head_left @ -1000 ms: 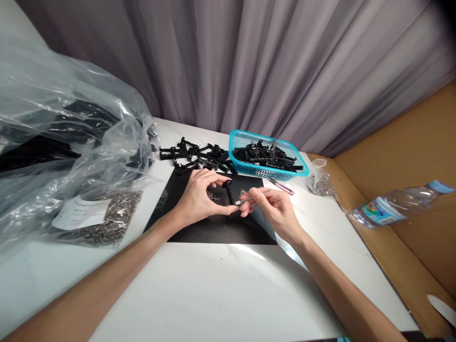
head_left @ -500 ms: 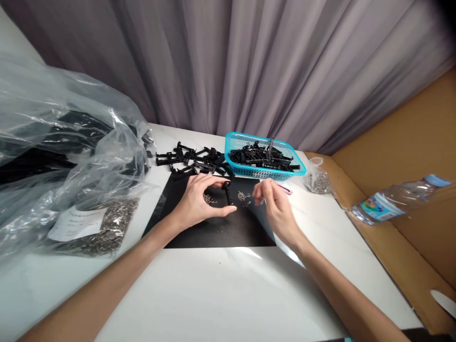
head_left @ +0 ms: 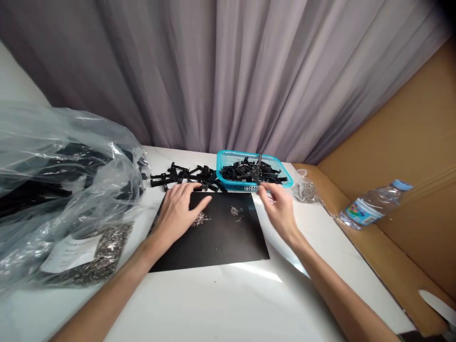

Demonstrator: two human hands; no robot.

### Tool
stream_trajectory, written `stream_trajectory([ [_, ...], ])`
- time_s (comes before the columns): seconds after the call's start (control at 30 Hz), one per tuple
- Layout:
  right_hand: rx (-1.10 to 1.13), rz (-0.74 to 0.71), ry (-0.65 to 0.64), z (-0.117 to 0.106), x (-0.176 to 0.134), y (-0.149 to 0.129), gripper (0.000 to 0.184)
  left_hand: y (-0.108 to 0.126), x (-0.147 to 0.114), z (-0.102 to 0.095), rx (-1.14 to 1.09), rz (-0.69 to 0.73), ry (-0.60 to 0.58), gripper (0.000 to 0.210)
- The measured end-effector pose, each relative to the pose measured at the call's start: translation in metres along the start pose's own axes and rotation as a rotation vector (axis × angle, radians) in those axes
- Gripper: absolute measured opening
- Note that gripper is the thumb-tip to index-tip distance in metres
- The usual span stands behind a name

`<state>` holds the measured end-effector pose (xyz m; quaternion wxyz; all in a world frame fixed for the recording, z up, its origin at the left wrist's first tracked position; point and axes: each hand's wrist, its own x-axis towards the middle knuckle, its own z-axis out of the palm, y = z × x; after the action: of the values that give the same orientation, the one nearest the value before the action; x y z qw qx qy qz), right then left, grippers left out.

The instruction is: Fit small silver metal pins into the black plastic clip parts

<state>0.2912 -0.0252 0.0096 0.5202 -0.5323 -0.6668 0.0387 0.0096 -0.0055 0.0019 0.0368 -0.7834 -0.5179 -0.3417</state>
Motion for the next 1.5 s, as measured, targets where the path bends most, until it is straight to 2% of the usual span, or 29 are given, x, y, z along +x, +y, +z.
stream_trajectory([
  [0.07, -0.147, -0.034, 0.147, -0.014, 0.021, 0.022, 0.036, -0.012, 0.002, -0.004, 0.166, -0.065, 0.028, 0.032],
  [0.17, -0.358, -0.051, 0.233, -0.027, 0.039, 0.050, 0.044, -0.025, 0.001, -0.006, 0.344, -0.135, 0.026, 0.032],
  [0.23, -0.386, -0.079, 0.237, -0.029, 0.038, 0.060, 0.044, -0.028, -0.002, -0.005, 0.399, -0.142, 0.002, 0.033],
  [0.3, -0.337, -0.120, 0.186, -0.026, 0.028, 0.059, 0.035, -0.029, -0.004, -0.004, 0.418, -0.137, -0.027, 0.030],
  [0.33, -0.294, -0.145, 0.121, -0.023, 0.021, 0.054, 0.030, -0.028, -0.004, -0.003, 0.419, -0.133, -0.036, 0.028],
  [0.5, -0.097, -0.250, -0.447, -0.013, -0.004, 0.011, 0.021, -0.029, -0.004, -0.004, 0.387, -0.104, -0.024, 0.021],
  [0.57, -0.063, -0.278, -0.624, -0.012, -0.008, -0.002, 0.020, -0.030, -0.004, -0.004, 0.379, -0.099, -0.020, 0.019],
  [0.67, -0.095, -0.315, -0.752, -0.014, -0.012, -0.010, 0.023, -0.030, -0.002, -0.004, 0.376, -0.084, -0.032, 0.014],
  [0.8, -0.176, -0.407, -0.850, -0.015, -0.017, -0.009, 0.026, -0.023, 0.000, -0.005, 0.334, -0.057, -0.016, 0.011],
  [0.93, -0.198, -0.428, -0.791, -0.008, -0.021, -0.009, 0.020, -0.011, 0.002, -0.007, 0.196, -0.032, 0.107, 0.010],
  [1.07, -0.204, -0.418, -0.688, -0.002, -0.021, -0.013, 0.019, 0.004, 0.004, -0.010, -0.157, -0.116, 0.194, 0.015],
  [1.13, -0.168, -0.395, -0.652, -0.003, -0.020, -0.015, 0.019, 0.013, 0.003, -0.010, -0.409, -0.212, 0.136, 0.030],
  [1.2, -0.095, -0.349, -0.616, -0.006, -0.018, -0.018, 0.019, 0.021, 0.002, -0.009, -0.670, -0.251, 0.039, 0.042],
  [1.27, -0.017, -0.293, -0.590, -0.008, -0.017, -0.019, 0.019, 0.028, 0.000, -0.006, -0.821, -0.267, -0.045, 0.042],
  [1.37, 0.078, -0.218, -0.584, -0.006, -0.018, -0.017, 0.016, 0.036, -0.004, 0.000, -0.907, -0.288, -0.154, 0.035],
  [1.5, 0.151, -0.180, -0.599, -0.001, -0.021, -0.014, 0.013, 0.040, -0.010, 0.006, -0.956, -0.298, -0.257, 0.037],
])
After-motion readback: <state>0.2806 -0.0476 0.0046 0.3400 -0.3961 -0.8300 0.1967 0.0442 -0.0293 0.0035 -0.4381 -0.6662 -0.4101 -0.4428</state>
